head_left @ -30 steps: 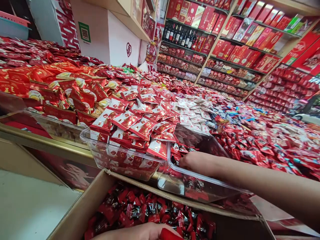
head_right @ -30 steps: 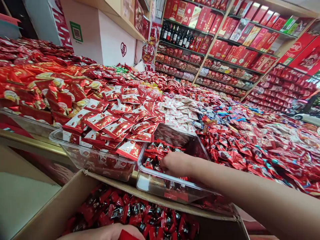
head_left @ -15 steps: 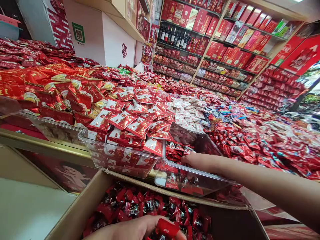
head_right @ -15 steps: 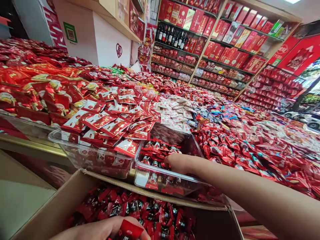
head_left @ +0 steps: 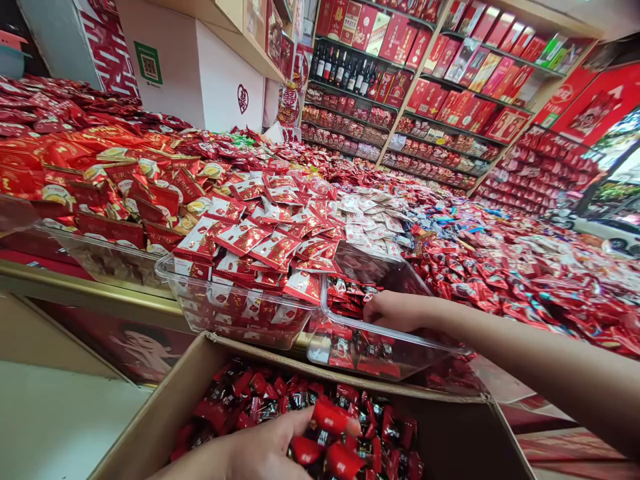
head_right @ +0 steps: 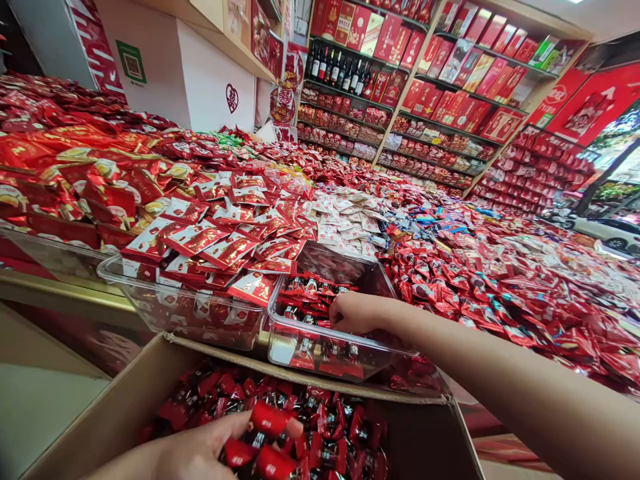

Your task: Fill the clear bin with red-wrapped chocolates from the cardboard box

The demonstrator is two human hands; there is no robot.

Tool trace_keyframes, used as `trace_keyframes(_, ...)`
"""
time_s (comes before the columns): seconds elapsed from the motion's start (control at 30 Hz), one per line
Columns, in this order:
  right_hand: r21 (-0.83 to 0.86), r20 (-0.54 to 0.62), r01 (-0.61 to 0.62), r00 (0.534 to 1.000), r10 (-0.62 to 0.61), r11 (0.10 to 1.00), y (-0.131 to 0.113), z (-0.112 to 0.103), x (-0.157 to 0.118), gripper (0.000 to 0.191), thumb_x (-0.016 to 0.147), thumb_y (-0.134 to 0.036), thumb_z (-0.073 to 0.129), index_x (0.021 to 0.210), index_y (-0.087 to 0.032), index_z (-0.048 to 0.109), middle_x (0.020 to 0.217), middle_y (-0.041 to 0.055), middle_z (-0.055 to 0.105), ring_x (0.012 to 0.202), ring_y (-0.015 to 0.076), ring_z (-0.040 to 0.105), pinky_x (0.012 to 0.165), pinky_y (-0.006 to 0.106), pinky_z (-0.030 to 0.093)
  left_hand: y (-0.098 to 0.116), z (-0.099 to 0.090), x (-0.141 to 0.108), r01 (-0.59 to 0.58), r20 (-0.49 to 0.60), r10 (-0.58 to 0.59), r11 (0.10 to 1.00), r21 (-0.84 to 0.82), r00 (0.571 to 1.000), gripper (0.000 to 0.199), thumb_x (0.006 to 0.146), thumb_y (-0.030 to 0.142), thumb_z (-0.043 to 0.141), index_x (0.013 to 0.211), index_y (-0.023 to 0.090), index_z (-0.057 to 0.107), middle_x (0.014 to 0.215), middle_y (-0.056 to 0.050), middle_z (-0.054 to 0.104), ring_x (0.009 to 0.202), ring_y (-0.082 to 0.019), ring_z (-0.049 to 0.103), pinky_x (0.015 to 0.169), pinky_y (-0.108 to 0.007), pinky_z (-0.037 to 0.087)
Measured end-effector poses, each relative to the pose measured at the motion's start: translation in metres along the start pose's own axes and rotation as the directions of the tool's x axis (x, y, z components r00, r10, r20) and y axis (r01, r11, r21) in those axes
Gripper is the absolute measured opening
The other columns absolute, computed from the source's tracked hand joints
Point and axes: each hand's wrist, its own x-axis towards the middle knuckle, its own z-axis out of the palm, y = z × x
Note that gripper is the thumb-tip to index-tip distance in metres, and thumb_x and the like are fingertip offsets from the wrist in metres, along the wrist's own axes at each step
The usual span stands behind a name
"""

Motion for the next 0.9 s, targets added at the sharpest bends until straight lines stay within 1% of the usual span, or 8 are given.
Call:
trace_keyframes(0.13, 0.108, -0.157, 0.01, 0.988, 0.007, 0.994, -0.007, -0.018, -0.025, 0.018, 0.068, -0.026, 0.047, 0.077, -0.017, 0.06, 0.069, 0.001, 0.06, 0.059, 0.0107, 0.051, 0.054, 0.02, 0.037, 0.002, 0.002, 0.0, -0.068, 0.077, 0.072, 0.996, -0.052, 0.994, 0.042, 0.068, 0.016, 0.057, 0.106, 0.021, 0.04, 0.094, -0.009, 0.059, 0.066, -0.014, 0.059, 0.041, -0.013, 0.033)
trace_keyframes(0.3, 0.3, -0.544, 0.075, 0.832, 0.106, 0.951, -0.059, -0.021, -0.087, 0.023, 0.075, -0.036, 0.043, 0.08, -0.017, 0.056, 0.066, 0.0009, 0.057, 0.058, 0.01, 0.049, 0.051, 0.019, 0.038, 0.001, 0.003, 0.002, -0.134, 0.06, 0.134, 0.991, -0.002, 0.989, 0.023, 0.076, 0.02, 0.05, 0.097, 0.018, 0.042, 0.097, -0.012, 0.056, 0.068, -0.02, 0.061, 0.037, -0.013, 0.034)
trace_keyframes(0.43, 0.409, -0.442, 0.072, 0.888, 0.128, 0.91, -0.102, 0.027, -0.106, 0.021, 0.076, -0.036, 0.044, 0.078, -0.019, 0.057, 0.069, 0.0017, 0.058, 0.062, 0.0112, 0.051, 0.055, 0.021, 0.04, 0.0, 0.005, 0.003, -0.151, 0.071, 0.148, 0.988, 0.028, 0.986, 0.027, 0.076, 0.023, 0.051, 0.1, 0.019, 0.039, 0.094, -0.01, 0.057, 0.07, -0.021, 0.061, 0.038, -0.014, 0.037)
trace_keyframes(0.57, 0.627, -0.374, 0.135, 0.916, 0.145, 0.768, -0.114, 0.082, -0.083, 0.021, 0.074, -0.035, 0.048, 0.083, -0.017, 0.054, 0.073, 0.0017, 0.058, 0.065, 0.0114, 0.052, 0.056, 0.02, 0.041, -0.003, 0.007, 0.003, -0.176, 0.029, 0.175, 0.981, 0.078, 0.984, 0.033, 0.076, 0.025, 0.051, 0.103, 0.019, 0.034, 0.088, -0.008, 0.057, 0.068, -0.02, 0.061, 0.039, -0.014, 0.037)
trace_keyframes(0.63, 0.675, -0.393, 0.182, 0.909, 0.139, 0.715, -0.115, 0.095, -0.074, 0.017, 0.076, -0.031, 0.046, 0.076, -0.016, 0.054, 0.071, 0.0009, 0.057, 0.063, 0.01, 0.052, 0.055, 0.019, 0.04, -0.004, 0.007, 0.003, -0.164, 0.028, 0.162, 0.981, 0.104, 0.986, 0.035, 0.075, 0.026, 0.053, 0.103, 0.019, 0.035, 0.09, -0.008, 0.056, 0.067, -0.019, 0.061, 0.038, -0.014, 0.036)
trace_keyframes(0.73, 0.589, -0.475, 0.225, 0.874, 0.107, 0.776, -0.116, 0.089, -0.078, 0.017, 0.077, -0.026, 0.044, 0.068, -0.015, 0.053, 0.066, 0.0001, 0.056, 0.06, 0.0088, 0.05, 0.055, 0.019, 0.039, -0.008, 0.005, 0.003, -0.168, 0.048, 0.164, 0.978, 0.122, 0.985, 0.04, 0.07, 0.031, 0.058, 0.103, 0.018, 0.037, 0.092, -0.01, 0.056, 0.069, -0.02, 0.061, 0.039, -0.015, 0.037)
trace_keyframes(0.83, 0.454, -0.63, 0.253, 0.769, 0.107, 0.855, -0.113, 0.053, -0.1, 0.014, 0.076, -0.026, 0.045, 0.073, -0.017, 0.055, 0.067, 0.0003, 0.057, 0.061, 0.0091, 0.05, 0.055, 0.02, 0.039, -0.012, 0.002, 0.003, -0.173, 0.04, 0.169, 0.976, 0.131, 0.985, 0.044, 0.069, 0.038, 0.056, 0.102, 0.018, 0.037, 0.09, -0.011, 0.058, 0.063, -0.018, 0.061, 0.036, -0.015, 0.033)
trace_keyframes(0.9, 0.379, -0.785, 0.222, 0.591, 0.185, 0.898, -0.103, 0.021, -0.112, 0.014, 0.074, -0.03, 0.049, 0.078, -0.018, 0.057, 0.069, 0.0007, 0.058, 0.061, 0.0099, 0.05, 0.054, 0.021, 0.039, -0.013, 0.001, 0.003, -0.148, -0.001, 0.15, 0.976, 0.158, 0.989, 0.04, 0.071, 0.038, 0.054, 0.1, 0.017, 0.036, 0.088, -0.011, 0.058, 0.053, -0.013, 0.059, 0.033, -0.014, 0.028)
